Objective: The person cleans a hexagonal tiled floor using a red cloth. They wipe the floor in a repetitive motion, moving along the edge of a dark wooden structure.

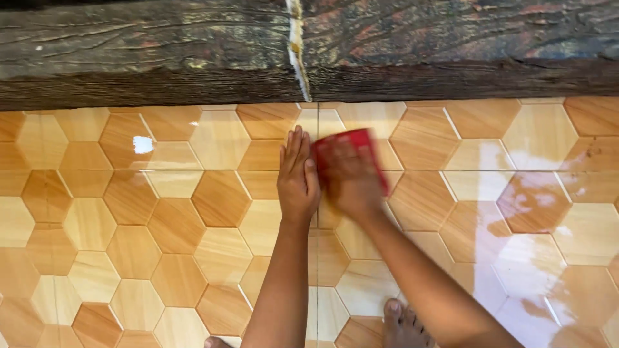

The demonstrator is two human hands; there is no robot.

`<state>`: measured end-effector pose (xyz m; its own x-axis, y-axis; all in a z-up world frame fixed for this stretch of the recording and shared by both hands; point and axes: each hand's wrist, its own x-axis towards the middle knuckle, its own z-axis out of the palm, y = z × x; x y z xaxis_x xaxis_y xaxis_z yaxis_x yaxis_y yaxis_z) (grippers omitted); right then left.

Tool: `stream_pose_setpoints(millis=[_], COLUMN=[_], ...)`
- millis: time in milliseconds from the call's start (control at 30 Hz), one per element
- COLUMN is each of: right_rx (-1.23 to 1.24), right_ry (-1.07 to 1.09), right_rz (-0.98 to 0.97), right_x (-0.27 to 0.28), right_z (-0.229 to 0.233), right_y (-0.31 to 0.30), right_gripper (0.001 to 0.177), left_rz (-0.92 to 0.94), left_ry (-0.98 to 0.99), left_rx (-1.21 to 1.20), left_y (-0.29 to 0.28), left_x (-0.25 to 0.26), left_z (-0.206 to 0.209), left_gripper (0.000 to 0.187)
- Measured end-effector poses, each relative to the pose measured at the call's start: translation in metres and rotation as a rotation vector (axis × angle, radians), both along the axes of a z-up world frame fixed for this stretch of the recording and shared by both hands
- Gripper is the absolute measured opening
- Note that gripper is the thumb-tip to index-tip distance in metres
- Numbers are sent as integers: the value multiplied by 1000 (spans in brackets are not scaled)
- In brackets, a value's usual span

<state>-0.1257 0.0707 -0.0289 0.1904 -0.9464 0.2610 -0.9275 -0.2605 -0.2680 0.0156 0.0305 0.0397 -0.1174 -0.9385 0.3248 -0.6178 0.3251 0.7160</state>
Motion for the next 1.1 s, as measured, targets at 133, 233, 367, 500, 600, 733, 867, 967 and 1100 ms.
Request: stream_pose_setpoints(millis=[133, 233, 367, 500, 600, 733, 867, 967, 1100], right_rx=[-41, 21, 7, -464, -345, -96, -60, -16, 33], right_ry=[0, -18, -28, -1814, -1071, -52, -161, -405, -753], right_rz=[-321, -538, -765, -703, -515, -92, 28, -142, -431], right_x=[-147, -248, -289, -198, -79, -10, -44, -111, -206], right_z=[17, 21, 11, -57, -10, 15, 18, 57, 75], right_y=[19, 42, 42, -13, -30, -61, -58, -32, 3], right_gripper=[54, 52, 51, 21, 33, 56, 42, 41, 43], left_rz=[-64, -69, -74, -77, -71, -59, -110, -88, -94], left_ry=[-29, -154, -308, -250, -181, -124, -232, -278, -311], left_rx=[-28, -28, -26, -2, 6, -43, -101, -61, -53], left_y=[-16, -14, -10, -15, -8, -16, -13, -13, -13], left_x=[-25, -31, -35, -32, -27, -26, -30, -32, -32], left_z=[-16, -30, -33, -32, -41, -44, -43, -37, -32], left_gripper=[46, 48, 50, 50, 51, 52, 51, 51, 51])
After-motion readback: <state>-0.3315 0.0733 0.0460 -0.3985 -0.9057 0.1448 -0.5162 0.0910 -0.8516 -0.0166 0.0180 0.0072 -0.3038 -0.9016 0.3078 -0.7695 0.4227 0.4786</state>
